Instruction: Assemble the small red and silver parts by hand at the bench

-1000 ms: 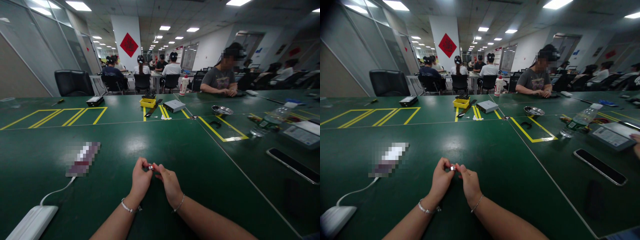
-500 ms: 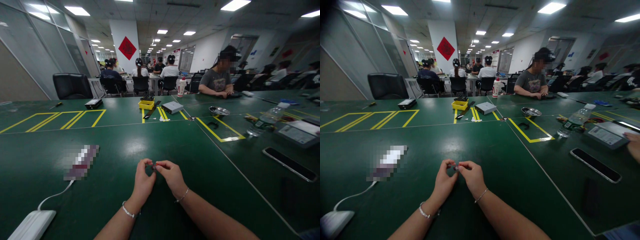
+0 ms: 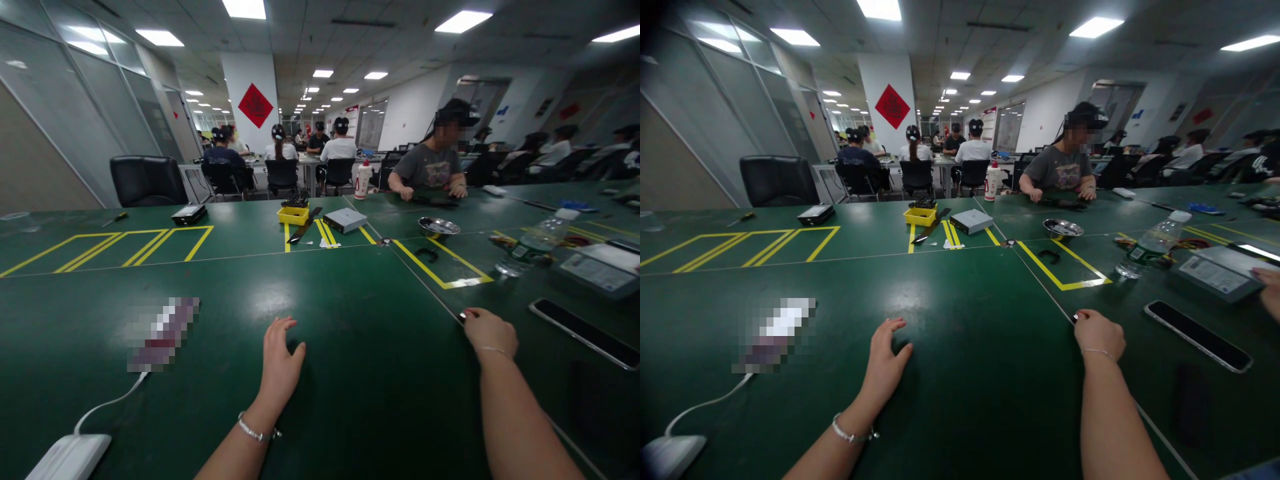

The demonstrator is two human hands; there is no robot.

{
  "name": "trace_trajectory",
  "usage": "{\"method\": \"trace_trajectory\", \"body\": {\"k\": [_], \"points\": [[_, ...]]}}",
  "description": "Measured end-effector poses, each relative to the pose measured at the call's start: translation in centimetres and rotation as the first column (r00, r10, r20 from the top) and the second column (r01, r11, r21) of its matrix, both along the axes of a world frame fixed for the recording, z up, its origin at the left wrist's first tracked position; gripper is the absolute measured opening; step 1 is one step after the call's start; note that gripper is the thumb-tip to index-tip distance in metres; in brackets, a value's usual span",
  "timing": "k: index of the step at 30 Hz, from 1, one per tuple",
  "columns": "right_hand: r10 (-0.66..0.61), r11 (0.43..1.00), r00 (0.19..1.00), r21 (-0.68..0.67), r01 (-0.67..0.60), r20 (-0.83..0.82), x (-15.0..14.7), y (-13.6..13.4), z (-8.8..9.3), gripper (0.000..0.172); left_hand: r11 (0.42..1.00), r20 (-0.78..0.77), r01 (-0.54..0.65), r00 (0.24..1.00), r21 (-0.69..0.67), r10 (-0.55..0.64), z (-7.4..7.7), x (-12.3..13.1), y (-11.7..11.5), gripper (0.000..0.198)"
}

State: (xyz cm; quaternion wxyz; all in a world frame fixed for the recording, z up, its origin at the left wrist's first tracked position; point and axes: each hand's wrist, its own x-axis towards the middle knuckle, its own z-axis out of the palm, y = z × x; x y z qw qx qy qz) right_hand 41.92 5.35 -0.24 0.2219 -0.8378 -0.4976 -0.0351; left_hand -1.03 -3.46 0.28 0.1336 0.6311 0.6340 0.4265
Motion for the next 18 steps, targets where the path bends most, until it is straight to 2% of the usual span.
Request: {"method": "trace_trajectory", "body": {"k": [3, 6, 9, 11, 13, 15, 16, 18], "points": [[-0.137, 0.988, 0.987, -0.087, 0.129, -0.086, 0.3, -0.1, -0.5, 0.036, 1.0, -0.035, -0.005, 0.999, 0.008, 0.005, -0.1, -0.2, -0.1, 0.031], [-0.16, 0.984, 0.983, -0.094, 0.152, -0.086, 0.0, -0.2, -0.2, 0.038, 1.0, -0.079, 0.009, 0.997, -0.026, -0.011, 0.1, -0.2, -0.2, 0.032], [-0.148, 0.989, 0.989, -0.028, 0.148, 0.005, -1.3, -0.2, 0.6, 0.045, 0.994, -0.171, 0.052, 0.983, -0.093, -0.068, 0.2, 0.0, -0.3, 0.034], [-0.02, 0.999, 0.996, 0.046, 0.016, 0.089, -3.7, -0.2, 1.4, 0.048, 0.988, -0.254, 0.075, 0.961, -0.135, -0.108, 0.2, 0.2, -0.4, 0.033], [0.214, 0.971, 0.967, 0.082, -0.227, 0.141, -7.5, -0.2, 2.3, 0.049, 0.984, -0.332, 0.086, 0.934, -0.155, -0.134, 0.2, 0.5, -0.5, 0.033], [0.446, 0.888, 0.886, 0.062, -0.456, 0.127, -12.3, -0.7, 3.0, 0.049, 0.984, -0.393, 0.086, 0.908, -0.155, -0.142, 0.2, 0.8, -0.7, 0.034], [0.552, 0.829, 0.827, 0.039, -0.558, 0.104, -14.8, -1.2, 3.2, 0.049, 0.984, -0.414, 0.085, 0.899, -0.154, -0.142, 0.2, 0.9, -0.8, 0.035], [0.742, 0.669, 0.668, -0.013, -0.743, 0.054, -19.4, -2.5, 3.3, 0.049, 0.984, -0.443, 0.088, 0.884, -0.152, -0.147, 0.2, 1.0, -0.9, 0.039]]}}
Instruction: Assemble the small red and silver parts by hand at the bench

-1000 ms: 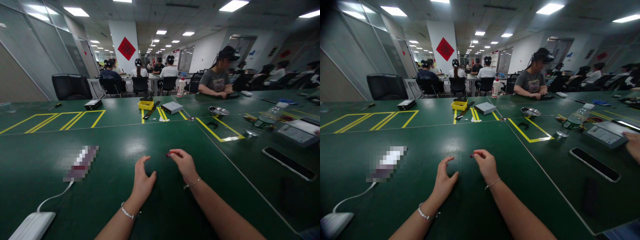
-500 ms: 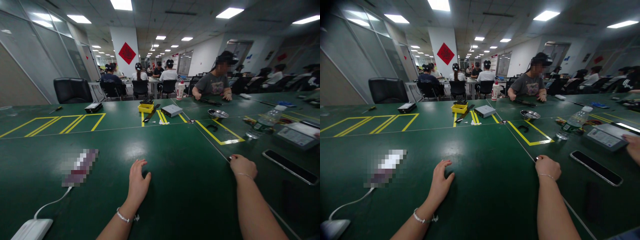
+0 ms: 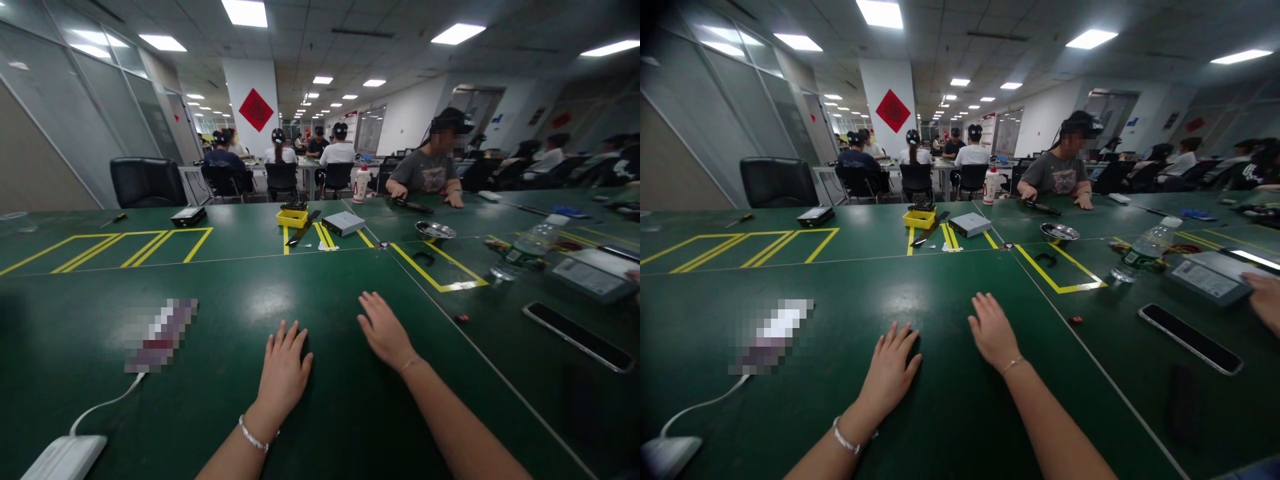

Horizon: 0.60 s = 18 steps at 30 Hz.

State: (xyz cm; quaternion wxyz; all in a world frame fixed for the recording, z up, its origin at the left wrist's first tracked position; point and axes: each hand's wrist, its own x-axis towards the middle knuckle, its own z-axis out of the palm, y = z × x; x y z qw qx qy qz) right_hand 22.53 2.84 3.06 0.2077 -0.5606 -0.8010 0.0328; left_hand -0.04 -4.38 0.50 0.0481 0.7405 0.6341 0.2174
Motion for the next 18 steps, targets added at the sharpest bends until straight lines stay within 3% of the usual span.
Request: {"method": "trace_trajectory", "body": {"k": [3, 7, 14, 16, 18], "points": [[0.266, 0.958, 0.964, -0.107, -0.264, -0.001, -4.6, -2.2, -0.6, 0.052, 1.0, -0.027, 0.021, 0.999, 0.002, -0.021, -0.2, 0.1, -0.1, 0.043], [0.409, 0.884, 0.912, -0.238, -0.402, -0.02, -6.4, -3.9, -1.5, 0.054, 0.998, -0.056, 0.052, 0.997, -0.023, -0.053, -0.5, 0.1, -0.2, 0.044], [0.441, 0.855, 0.89, -0.249, -0.456, -0.116, -5.7, -3.4, -0.9, 0.048, 0.998, 0.031, 0.05, 0.998, -0.034, -0.049, -0.2, 0.0, 0.0, 0.042], [0.382, 0.892, 0.909, -0.19, -0.41, -0.165, -4.5, -2.5, -0.3, 0.04, 0.998, 0.127, 0.042, 0.991, -0.048, -0.035, -0.1, -0.3, 0.2, 0.033], [0.21, 0.969, 0.964, -0.095, -0.227, -0.163, -2.0, -1.0, 0.2, 0.038, 0.996, 0.254, 0.033, 0.967, -0.08, -0.012, 0.1, -0.6, 0.4, 0.024]]}}
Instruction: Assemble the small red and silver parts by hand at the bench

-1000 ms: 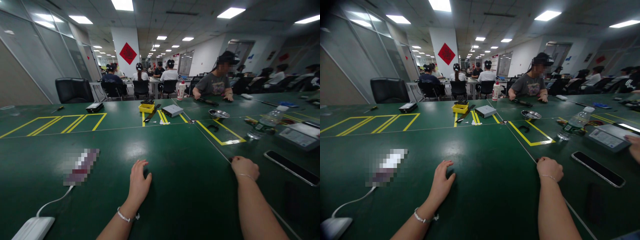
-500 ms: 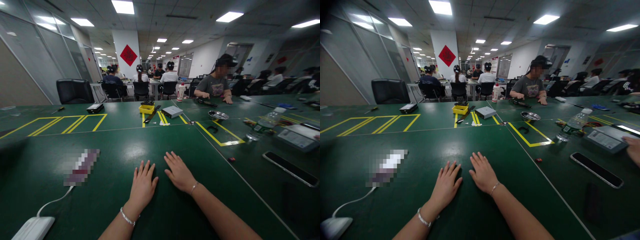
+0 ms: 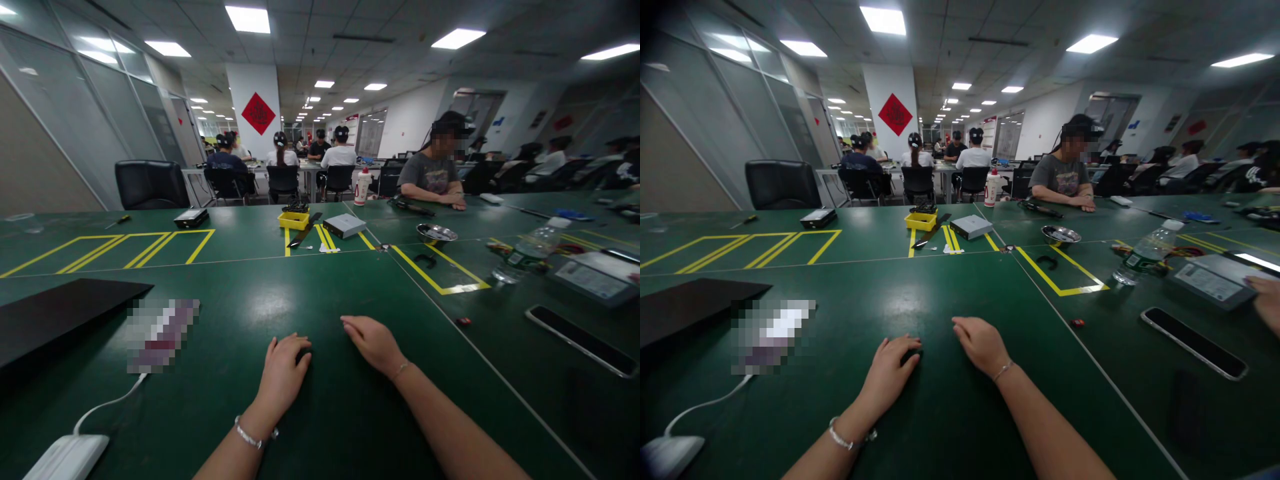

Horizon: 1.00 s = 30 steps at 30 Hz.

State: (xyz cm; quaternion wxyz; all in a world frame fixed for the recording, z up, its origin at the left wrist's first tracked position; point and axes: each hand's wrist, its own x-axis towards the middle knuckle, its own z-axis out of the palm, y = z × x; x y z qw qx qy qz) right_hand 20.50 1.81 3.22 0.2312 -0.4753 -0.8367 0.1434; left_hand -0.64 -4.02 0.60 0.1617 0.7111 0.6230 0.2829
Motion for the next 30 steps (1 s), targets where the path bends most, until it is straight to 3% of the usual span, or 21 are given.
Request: {"method": "trace_trajectory", "body": {"k": [2, 4, 6, 8, 11, 15, 30], "points": [[-0.256, 0.96, 0.966, 0.128, 0.249, 0.041, 3.7, 1.6, 0.2, 0.036, 0.999, 0.135, -0.018, 0.991, -0.026, 0.022, 0.2, -0.2, 0.2, 0.019], [-0.461, 0.874, 0.878, 0.238, 0.424, 0.13, 8.2, 2.9, 0.1, 0.037, 0.999, 0.237, -0.037, 0.971, -0.028, 0.042, 0.5, -0.2, 0.2, 0.014], [-0.656, 0.748, 0.725, 0.308, 0.587, 0.21, 12.6, 3.6, -0.4, 0.041, 0.999, 0.28, -0.037, 0.959, -0.028, 0.043, 0.9, 0.0, 0.1, 0.01], [-0.756, 0.654, 0.592, 0.273, 0.706, 0.28, 15.9, 3.7, -1.2, 0.044, 0.998, 0.277, -0.028, 0.96, -0.054, 0.041, 1.2, 0.1, 0.0, 0.012], [-0.79, 0.579, 0.51, 0.139, 0.804, 0.341, 18.3, 3.5, -2.1, 0.045, 0.988, 0.295, -0.041, 0.952, -0.148, 0.084, 1.5, 0.3, -0.3, 0.023], [-0.761, 0.565, 0.521, 0.003, 0.825, 0.386, 18.4, 3.8, -2.6, 0.041, 0.971, 0.359, -0.041, 0.925, -0.236, 0.126, 1.3, 0.3, -0.5, 0.029], [-0.829, 0.489, 0.466, -0.005, 0.872, 0.308, 17.2, 3.1, -0.8, 0.039, 0.981, 0.384, -0.015, 0.919, -0.196, 0.091, 1.6, 0.3, -0.6, 0.031]]}}
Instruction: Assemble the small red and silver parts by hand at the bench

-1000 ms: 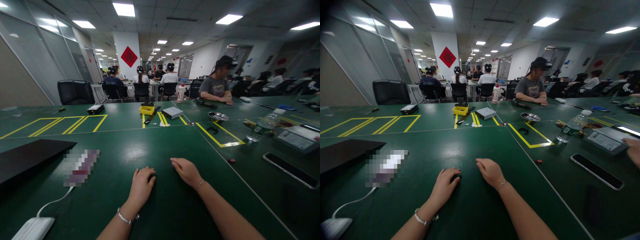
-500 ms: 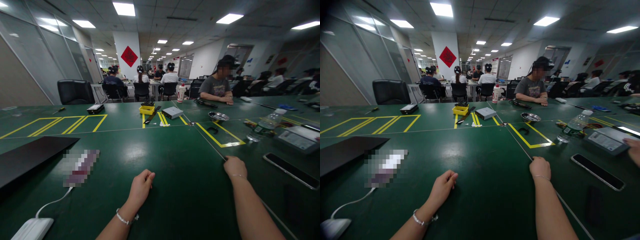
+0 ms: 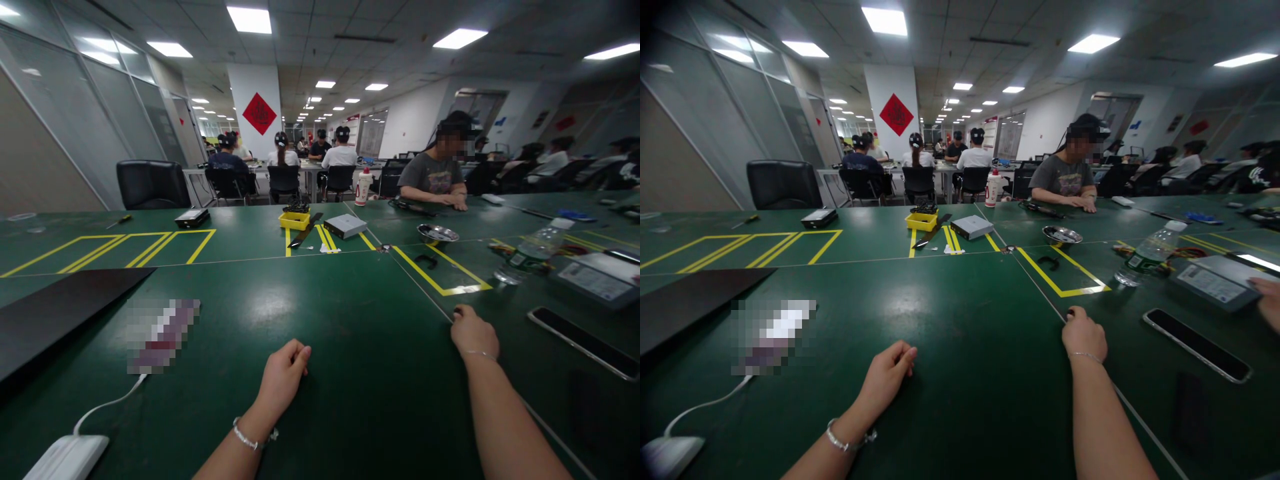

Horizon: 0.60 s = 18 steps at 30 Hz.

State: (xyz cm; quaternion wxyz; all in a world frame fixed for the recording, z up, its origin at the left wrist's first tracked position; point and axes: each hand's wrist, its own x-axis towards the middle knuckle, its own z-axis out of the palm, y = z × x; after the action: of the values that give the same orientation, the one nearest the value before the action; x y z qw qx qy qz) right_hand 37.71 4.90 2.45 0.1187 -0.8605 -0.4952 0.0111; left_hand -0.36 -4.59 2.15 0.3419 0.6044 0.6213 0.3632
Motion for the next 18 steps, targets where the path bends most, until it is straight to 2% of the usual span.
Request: {"method": "trace_trajectory", "body": {"k": [2, 4, 7, 9, 12, 14, 15, 16, 18], "points": [[0.036, 0.998, 0.999, 0.058, -0.037, 0.022, -0.4, 0.0, 0.3, 0.038, 1.0, -0.007, 0.005, 1.0, 0.001, -0.005, 0.1, 0.0, 0.0, 0.031], [0.117, 0.981, 0.991, 0.147, -0.126, 0.064, -1.5, 0.2, 0.6, 0.036, 1.0, -0.016, 0.017, 1.0, 0.009, -0.017, 0.1, 0.1, 0.1, 0.03], [0.341, 0.901, 0.935, 0.251, -0.355, 0.1, -5.0, 0.0, 1.3, 0.032, 0.999, -0.005, 0.031, 1.0, 0.032, -0.03, 0.3, 0.2, 0.1, 0.027], [0.542, 0.794, 0.836, 0.27, -0.544, 0.09, -8.8, -0.8, 1.7, 0.029, 0.999, 0.026, 0.037, 0.999, 0.037, -0.038, 0.5, 0.3, 0.0, 0.025], [0.81, 0.56, 0.584, 0.226, -0.797, 0.05, -15.2, -3.0, 1.8, 0.022, 0.997, 0.067, 0.07, 0.995, 0.031, -0.072, 0.6, 0.5, -0.1, 0.028], [0.912, 0.39, 0.406, 0.182, -0.903, 0.061, -18.9, -4.8, 1.6, 0.017, 0.993, 0.082, 0.115, 0.99, 0.035, -0.118, 0.4, 0.6, 0.0, 0.028], [0.937, 0.326, 0.342, 0.169, -0.93, 0.073, -20.4, -5.6, 1.4, 0.016, 0.991, 0.09, 0.128, 0.987, 0.039, -0.131, 0.2, 0.6, 0.0, 0.025], [0.951, 0.283, 0.298, 0.159, -0.946, 0.082, -21.5, -6.3, 1.1, 0.015, 0.989, 0.102, 0.14, 0.984, 0.041, -0.144, 0.0, 0.6, 0.1, 0.022], [0.961, 0.251, 0.266, 0.168, -0.953, 0.074, -22.8, -7.1, 0.8, 0.016, 0.995, 0.132, 0.099, 0.986, 0.033, -0.102, -0.4, 0.5, 0.3, 0.015]]}}
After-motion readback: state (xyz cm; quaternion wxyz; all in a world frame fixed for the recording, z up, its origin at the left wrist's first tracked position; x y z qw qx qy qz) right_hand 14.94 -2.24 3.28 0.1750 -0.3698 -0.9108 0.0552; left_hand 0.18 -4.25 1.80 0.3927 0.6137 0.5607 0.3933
